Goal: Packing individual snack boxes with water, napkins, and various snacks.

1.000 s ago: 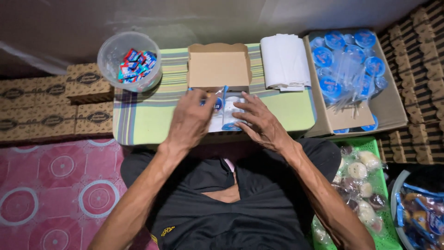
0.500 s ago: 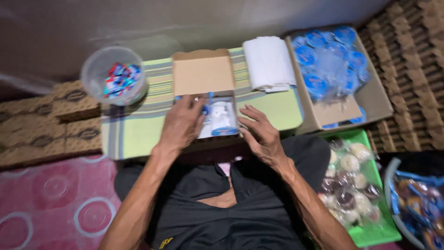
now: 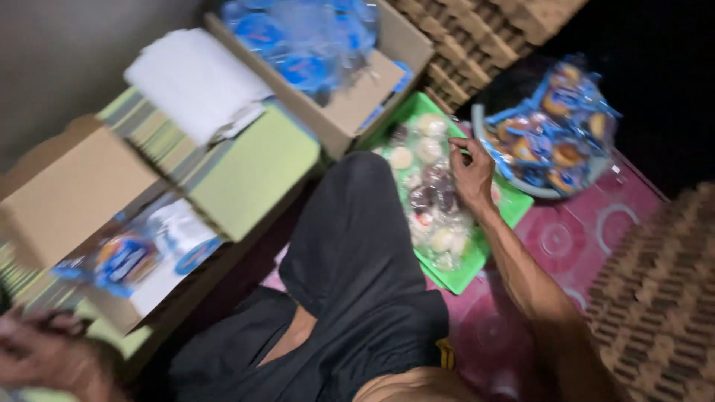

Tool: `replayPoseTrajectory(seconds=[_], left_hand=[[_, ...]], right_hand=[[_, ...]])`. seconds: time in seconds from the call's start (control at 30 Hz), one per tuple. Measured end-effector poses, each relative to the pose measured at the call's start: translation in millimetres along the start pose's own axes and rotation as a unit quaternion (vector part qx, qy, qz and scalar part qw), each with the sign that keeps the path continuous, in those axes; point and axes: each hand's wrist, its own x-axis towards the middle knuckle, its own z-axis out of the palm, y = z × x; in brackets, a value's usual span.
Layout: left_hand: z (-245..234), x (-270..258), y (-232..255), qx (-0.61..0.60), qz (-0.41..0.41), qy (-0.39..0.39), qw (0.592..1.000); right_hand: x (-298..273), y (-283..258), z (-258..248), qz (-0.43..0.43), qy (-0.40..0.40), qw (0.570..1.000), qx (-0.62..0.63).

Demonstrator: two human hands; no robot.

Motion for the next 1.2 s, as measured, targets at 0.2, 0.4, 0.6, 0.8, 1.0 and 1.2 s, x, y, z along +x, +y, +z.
replayPoseTrajectory(seconds=[0.2,0.4,0.6,0.8,1.0,1.2], left_hand=[[-35.9,43.1,-139.5,-0.055,-0.169,-0.06,0.982],[-3.4,3.8,-24.4,0.017,-0.063,-0.027,0.998],[6.2,-7.9,7.5,0.09,0.02,-0.013,0.996],[10.7,-5.5,24.7,-0.011,0.013,-0.027,0.999],[9.9,-0.9,16.8,-0.013,0.061,-0.028,0.998],[14.2,0.1,28.6,0.025,0.077,-0.003,0.997]], right_hand=[[-23.0,49.6,-28.6,0.01,-0.01,0.998,-0.058],[-54.9,26.9,-44.5,-0.111,-0.2,0.96,-0.158],[-68.8,23.3,-46.1,-0.149,-0.252,0.934,-0.202],[-78.7,21.0,-51.6,-0.063,-0.149,0.984,-0.07],[-67.0,40.5,-54.7,0.217,-0.002,0.943,0.251],[-41.3,-36.2,-42.0,0.287,-0.066,0.693,0.658]])
